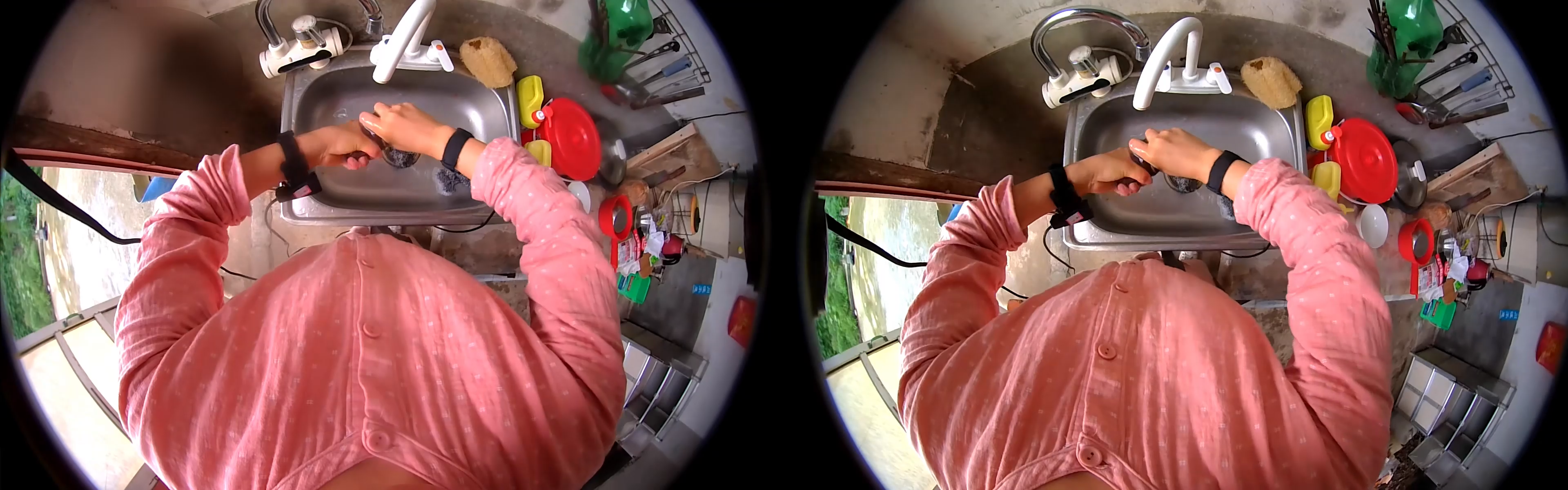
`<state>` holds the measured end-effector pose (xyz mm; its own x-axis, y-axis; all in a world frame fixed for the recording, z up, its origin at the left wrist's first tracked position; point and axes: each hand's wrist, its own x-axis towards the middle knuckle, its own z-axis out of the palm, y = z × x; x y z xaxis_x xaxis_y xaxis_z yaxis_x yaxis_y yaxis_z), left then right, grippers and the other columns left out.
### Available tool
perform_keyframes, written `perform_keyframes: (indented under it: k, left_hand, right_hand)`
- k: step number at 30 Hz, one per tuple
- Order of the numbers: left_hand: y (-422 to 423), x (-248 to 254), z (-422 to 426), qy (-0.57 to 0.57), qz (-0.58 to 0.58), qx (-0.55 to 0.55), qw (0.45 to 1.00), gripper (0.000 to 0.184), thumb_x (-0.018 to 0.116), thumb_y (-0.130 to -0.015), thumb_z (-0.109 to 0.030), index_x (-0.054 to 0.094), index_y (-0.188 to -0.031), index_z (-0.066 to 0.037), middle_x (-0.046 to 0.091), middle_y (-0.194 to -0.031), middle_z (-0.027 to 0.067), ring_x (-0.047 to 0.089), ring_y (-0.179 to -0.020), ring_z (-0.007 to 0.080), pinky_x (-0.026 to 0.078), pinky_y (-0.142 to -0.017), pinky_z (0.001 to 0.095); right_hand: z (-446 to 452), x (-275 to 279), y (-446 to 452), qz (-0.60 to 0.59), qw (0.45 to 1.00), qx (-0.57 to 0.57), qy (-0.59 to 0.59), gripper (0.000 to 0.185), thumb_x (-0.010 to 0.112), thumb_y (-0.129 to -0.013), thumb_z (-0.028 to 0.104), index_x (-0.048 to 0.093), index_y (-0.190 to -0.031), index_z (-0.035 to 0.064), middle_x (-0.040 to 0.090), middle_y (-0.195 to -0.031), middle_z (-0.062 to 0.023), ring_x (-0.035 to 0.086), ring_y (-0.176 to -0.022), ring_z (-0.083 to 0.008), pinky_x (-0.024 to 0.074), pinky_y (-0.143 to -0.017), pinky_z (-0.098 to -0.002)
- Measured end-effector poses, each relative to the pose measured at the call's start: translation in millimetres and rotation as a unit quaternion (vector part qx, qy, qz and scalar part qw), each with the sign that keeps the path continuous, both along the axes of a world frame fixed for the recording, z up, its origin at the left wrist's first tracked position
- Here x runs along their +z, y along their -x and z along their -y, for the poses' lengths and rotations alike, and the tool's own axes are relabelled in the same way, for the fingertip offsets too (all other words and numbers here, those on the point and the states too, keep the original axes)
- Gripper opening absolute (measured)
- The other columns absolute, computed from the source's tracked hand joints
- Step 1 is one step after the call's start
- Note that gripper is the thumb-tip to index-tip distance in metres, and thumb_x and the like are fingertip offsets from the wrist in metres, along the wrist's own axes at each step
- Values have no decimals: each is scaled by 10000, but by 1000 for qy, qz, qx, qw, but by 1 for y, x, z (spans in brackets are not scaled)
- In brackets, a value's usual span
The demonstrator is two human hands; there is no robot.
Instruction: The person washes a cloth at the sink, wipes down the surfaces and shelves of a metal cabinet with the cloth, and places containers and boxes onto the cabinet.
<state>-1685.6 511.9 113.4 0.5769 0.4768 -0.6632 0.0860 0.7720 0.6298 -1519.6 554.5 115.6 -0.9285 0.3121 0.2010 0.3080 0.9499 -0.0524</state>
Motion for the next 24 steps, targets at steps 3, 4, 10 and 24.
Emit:
perform_keyframes:
  k: [3, 4, 10, 24]
  left_hand:
    - [-5, -11, -3, -154, -200, 7, 968, 88, 608, -672, -51, 539, -727, -44, 487, -568, 8, 451, -454, 85, 315, -355, 215]
    - [-4, -17, -4, -153, -200, 7, 968, 88, 608, -672, -51, 539, -727, -44, 487, -568, 8, 451, -454, 85, 315, -355, 215]
    - [-5, -70, -12, -336, -354, -76, 869, 172, 596, -632, -139, 540, -617, 23, 528, -519, 121, 550, -477, 166, 414, -403, 287]
    - [38, -36, 0, 146, 164, 53, 974, 144, 553, -795, -160, 428, -738, -120, 394, -592, -43, 272, -402, 3, 200, -321, 124]
  right_hand:
    - [-7, -13, 8, 5, 1000, -11, 9, 162, 522, -746, 131, 508, -882, 44, 587, -672, -140, 615, -610, -287, 496, -516, -365]
    - [-8, -18, 11, 22, 999, -22, 13, 152, 515, -747, 134, 517, -872, 48, 598, -668, -145, 619, -623, -283, 495, -519, -368]
    - [-6, -65, 35, 131, 979, -144, 59, 141, 516, -739, 139, 633, -787, 77, 643, -777, -124, 636, -706, -257, 505, -582, -355]
    - [30, -31, -8, -163, 980, -83, -77, 558, 585, -737, 121, 330, -1229, 190, 287, -1299, -106, 320, -1194, -302, 304, -951, -492]
